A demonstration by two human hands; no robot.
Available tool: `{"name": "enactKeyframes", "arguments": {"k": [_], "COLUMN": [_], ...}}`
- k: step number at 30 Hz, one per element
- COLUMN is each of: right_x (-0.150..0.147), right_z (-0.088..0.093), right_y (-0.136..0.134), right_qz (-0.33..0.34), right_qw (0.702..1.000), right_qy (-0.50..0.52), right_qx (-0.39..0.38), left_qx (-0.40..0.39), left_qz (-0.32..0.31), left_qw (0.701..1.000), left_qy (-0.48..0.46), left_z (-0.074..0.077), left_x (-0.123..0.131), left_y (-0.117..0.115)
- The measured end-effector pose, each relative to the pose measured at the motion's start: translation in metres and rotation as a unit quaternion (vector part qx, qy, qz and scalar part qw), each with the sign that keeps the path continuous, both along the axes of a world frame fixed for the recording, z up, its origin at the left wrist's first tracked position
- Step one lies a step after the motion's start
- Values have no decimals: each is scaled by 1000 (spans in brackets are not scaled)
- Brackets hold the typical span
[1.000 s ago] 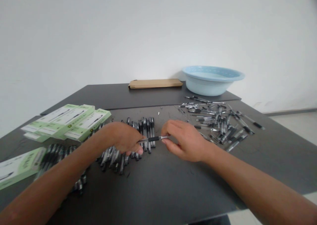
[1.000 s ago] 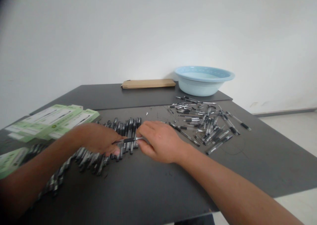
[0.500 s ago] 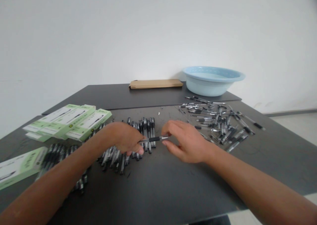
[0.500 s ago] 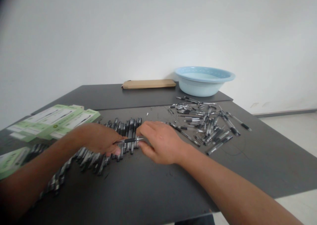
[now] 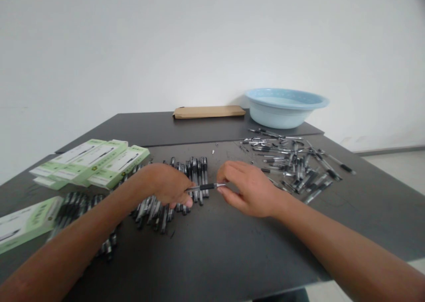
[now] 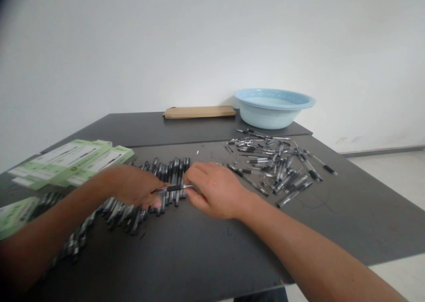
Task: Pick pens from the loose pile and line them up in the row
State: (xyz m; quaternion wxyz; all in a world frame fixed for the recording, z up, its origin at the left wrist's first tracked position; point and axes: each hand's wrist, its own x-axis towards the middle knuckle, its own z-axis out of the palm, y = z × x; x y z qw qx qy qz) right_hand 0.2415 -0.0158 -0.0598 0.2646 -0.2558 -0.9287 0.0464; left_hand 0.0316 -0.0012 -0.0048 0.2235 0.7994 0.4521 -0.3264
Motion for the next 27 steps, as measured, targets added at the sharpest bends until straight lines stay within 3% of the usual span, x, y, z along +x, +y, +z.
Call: {"name": "enactKeyframes", "arguments": {"k": [19, 27], "right_x": [0, 0], "right_z": [1, 3], "right_y": [1, 0], "right_qz": [4, -1], "right_qw": [999, 997], "right_qy": [-37, -56], "right_qx": [12, 53], "left_qx": [-13, 6], "left_qz": [13, 14], "left_qw": [1000, 1000], "left_qy": [-5, 16], "left_z": [3, 5], "left_x": [1, 5], "left_y": [-1, -4]}}
